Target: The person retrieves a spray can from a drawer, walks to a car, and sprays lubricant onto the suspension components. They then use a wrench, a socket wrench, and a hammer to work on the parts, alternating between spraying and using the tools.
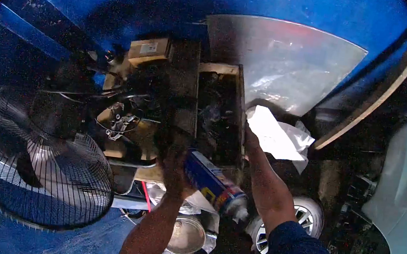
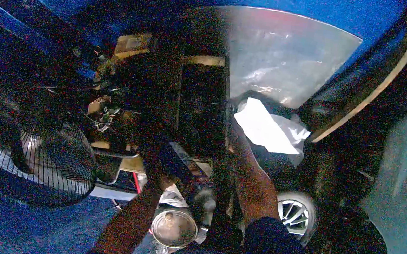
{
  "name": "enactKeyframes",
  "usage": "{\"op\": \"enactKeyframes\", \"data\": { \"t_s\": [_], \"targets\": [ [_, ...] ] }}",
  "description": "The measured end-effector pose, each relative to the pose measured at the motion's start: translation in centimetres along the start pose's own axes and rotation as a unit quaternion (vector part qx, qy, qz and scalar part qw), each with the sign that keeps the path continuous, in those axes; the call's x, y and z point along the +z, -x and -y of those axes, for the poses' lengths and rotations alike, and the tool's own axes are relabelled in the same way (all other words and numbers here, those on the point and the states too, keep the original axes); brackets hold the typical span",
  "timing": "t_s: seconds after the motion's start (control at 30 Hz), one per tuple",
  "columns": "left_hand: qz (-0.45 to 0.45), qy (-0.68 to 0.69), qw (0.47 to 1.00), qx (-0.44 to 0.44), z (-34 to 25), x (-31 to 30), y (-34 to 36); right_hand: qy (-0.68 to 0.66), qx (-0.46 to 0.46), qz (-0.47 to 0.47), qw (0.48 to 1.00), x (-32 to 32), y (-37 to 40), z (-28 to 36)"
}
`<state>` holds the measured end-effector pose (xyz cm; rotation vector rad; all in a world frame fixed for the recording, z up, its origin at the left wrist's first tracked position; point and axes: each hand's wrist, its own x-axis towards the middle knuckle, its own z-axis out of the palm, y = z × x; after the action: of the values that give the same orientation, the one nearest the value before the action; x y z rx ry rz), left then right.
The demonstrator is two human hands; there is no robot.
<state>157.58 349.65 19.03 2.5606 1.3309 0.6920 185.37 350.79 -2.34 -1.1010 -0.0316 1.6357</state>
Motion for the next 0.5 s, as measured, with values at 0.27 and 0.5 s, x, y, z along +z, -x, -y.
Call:
{"op": "enactKeyframes", "data": {
  "t_s": [0.27, 0.5],
  "targets": [
    [0.050, -0.010, 0.999, -0.008, 0.8, 1.0, 0.9, 0.092, -0.026, 0.013, 0.995, 6.3, -1.1, -2.5],
    [0.065, -0.002, 0.998, -0.020, 1.4, 0.6, 0.3, 0.170, -0.028, 0.047, 0.984, 9.5, -1.3, -3.5]
  ]
}}
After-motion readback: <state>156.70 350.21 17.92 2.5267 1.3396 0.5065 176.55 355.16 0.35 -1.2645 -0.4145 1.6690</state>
